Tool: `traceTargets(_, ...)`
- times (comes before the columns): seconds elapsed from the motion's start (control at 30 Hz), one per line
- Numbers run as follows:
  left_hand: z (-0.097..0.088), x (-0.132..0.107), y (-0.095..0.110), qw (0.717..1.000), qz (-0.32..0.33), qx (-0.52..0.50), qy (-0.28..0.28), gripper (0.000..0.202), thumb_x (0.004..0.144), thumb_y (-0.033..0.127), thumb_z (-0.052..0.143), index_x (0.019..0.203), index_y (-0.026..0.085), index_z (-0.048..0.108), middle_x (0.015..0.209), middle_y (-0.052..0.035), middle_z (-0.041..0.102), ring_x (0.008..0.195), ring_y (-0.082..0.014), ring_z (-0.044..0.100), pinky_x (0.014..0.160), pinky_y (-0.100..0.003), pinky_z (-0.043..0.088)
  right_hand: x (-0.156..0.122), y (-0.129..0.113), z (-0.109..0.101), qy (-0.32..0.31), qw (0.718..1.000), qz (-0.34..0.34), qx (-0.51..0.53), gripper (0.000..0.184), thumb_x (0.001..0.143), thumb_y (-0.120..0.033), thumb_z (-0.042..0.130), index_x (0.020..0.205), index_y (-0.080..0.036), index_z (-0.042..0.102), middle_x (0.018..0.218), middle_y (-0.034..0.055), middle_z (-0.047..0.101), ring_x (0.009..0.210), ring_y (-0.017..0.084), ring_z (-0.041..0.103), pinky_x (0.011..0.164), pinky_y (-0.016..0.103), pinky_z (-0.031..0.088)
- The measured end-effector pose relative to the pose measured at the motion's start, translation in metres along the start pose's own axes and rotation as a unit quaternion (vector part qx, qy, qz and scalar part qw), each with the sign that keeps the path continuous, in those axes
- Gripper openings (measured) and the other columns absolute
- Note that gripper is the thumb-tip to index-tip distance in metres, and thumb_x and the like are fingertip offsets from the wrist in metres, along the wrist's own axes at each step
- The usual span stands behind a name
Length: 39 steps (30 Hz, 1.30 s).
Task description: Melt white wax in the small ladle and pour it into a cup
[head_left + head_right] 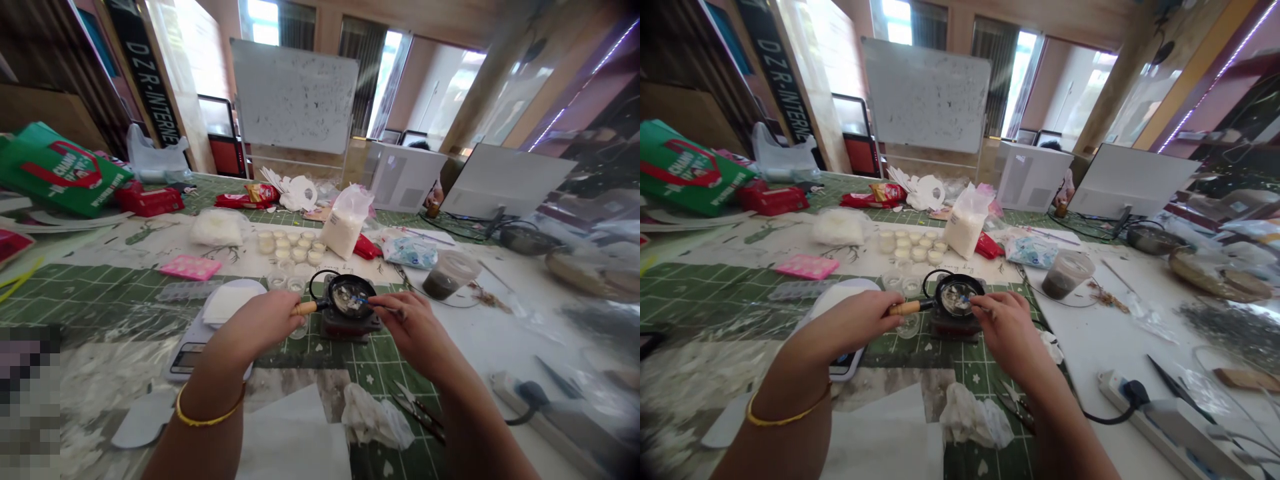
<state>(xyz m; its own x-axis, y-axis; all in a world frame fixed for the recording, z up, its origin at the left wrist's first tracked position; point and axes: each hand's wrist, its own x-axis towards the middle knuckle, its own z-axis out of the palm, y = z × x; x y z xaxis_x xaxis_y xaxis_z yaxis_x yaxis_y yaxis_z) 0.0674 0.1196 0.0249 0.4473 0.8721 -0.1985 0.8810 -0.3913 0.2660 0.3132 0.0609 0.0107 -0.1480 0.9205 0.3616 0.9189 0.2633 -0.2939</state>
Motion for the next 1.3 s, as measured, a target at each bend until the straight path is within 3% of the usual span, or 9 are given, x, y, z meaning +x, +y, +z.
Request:
traceTargets(0.1, -0.001, 0.0, -0.001, 1.0, -0.003, -0.001, -0.004, 0.018, 0.079, 0.035, 0.043, 0.074, 0.02, 0.051, 0.076, -0.0027, 0.06, 0.066, -0.0179, 0.057, 0.053, -0.027, 0.031, -0.005, 0.005, -0.009, 0.033, 0.999, -0.012, -0.007, 0.025, 0.088, -0.031, 0.042, 0.097, -0.024, 0.064, 0.096, 0.004, 0.066, 0.093, 0.018, 0.057, 0.091, 0.04, 0.038)
traceTargets(0.2, -0.001, 0.0, -0.001, 1.0, -0.011, -0.006, -0.009, 0.022, 0.08, 0.038, 0.04, 0.075, 0.02, 0.052, 0.075, -0.0033, 0.061, 0.066, -0.018, 0.057, 0.053, -0.027, 0.031, -0.006, 0.006, -0.012, 0.005, 1.0, -0.014, -0.01, 0.023, 0.088, -0.029, 0.042, 0.096, -0.024, 0.064, 0.093, 0.0033, 0.067, 0.09, 0.018, 0.058, 0.089, 0.041, 0.038)
traceTargets(0.37, -0.001, -0.001, 0.001, 1.0, -0.001, -0.01, -0.006, 0.026, 0.082, 0.039, 0.037, 0.078, 0.02, 0.054, 0.077, -0.0042, 0.062, 0.069, -0.0189, 0.058, 0.056, -0.027, 0.032, -0.005, 0.001, -0.008, 0.016, 1.0, -0.024, 0.007, 0.022, 0.088, -0.028, 0.043, 0.098, -0.024, 0.062, 0.095, 0.0029, 0.066, 0.093, 0.017, 0.057, 0.095, 0.042, 0.033)
traceTargets(0.47, -0.002, -0.002, 0.002, 1.0, -0.005, -0.008, -0.01, 0.025, 0.082, 0.039, 0.037, 0.076, 0.02, 0.053, 0.076, -0.0041, 0.061, 0.068, -0.0188, 0.057, 0.055, -0.027, 0.032, -0.004, -0.001, -0.007, -0.009, 1.0, -0.018, 0.001, 0.023, 0.088, -0.027, 0.042, 0.096, -0.024, 0.063, 0.09, 0.0039, 0.067, 0.09, 0.018, 0.058, 0.093, 0.043, 0.034)
traceTargets(0.7, -0.002, -0.001, 0.002, 1.0, -0.007, 0.0, -0.013, 0.021, 0.08, 0.036, 0.039, 0.075, 0.02, 0.051, 0.076, -0.004, 0.061, 0.068, -0.0183, 0.057, 0.055, -0.027, 0.031, -0.002, 0.001, -0.005, -0.004, 1.0, -0.009, -0.007, 0.024, 0.088, -0.027, 0.043, 0.097, -0.024, 0.064, 0.09, 0.0043, 0.068, 0.088, 0.019, 0.059, 0.09, 0.042, 0.038)
traceTargets(1.03, 0.0, 0.0, 0.001, 1.0, 0.004, -0.003, -0.003, 0.017, 0.078, 0.036, 0.042, 0.074, 0.021, 0.05, 0.075, -0.003, 0.06, 0.069, -0.0191, 0.057, 0.055, -0.026, 0.032, -0.005, 0.002, -0.007, 0.02, 1.0, -0.012, -0.004, 0.022, 0.088, -0.028, 0.044, 0.098, -0.024, 0.063, 0.093, 0.0039, 0.067, 0.091, 0.018, 0.058, 0.095, 0.044, 0.032)
traceTargets(1.17, -0.002, 0.0, 0.002, 1.0, -0.006, -0.003, -0.016, 0.017, 0.078, 0.035, 0.042, 0.075, 0.021, 0.051, 0.077, -0.0033, 0.061, 0.067, -0.0182, 0.057, 0.055, -0.026, 0.033, -0.002, 0.0, -0.004, 0.0, 1.0, 0.001, -0.001, 0.022, 0.087, -0.027, 0.044, 0.096, -0.023, 0.064, 0.089, 0.0046, 0.067, 0.088, 0.019, 0.059, 0.094, 0.045, 0.034)
traceTargets(1.3, -0.001, 0.0, 0.0, 1.0, 0.0, -0.002, -0.011, 0.017, 0.078, 0.034, 0.042, 0.075, 0.02, 0.051, 0.077, -0.0032, 0.061, 0.068, -0.0182, 0.057, 0.055, -0.026, 0.032, 0.0, -0.001, -0.001, 0.028, 1.0, 0.002, 0.009, 0.023, 0.087, -0.028, 0.043, 0.098, -0.023, 0.064, 0.092, 0.0047, 0.067, 0.091, 0.019, 0.058, 0.093, 0.043, 0.035)
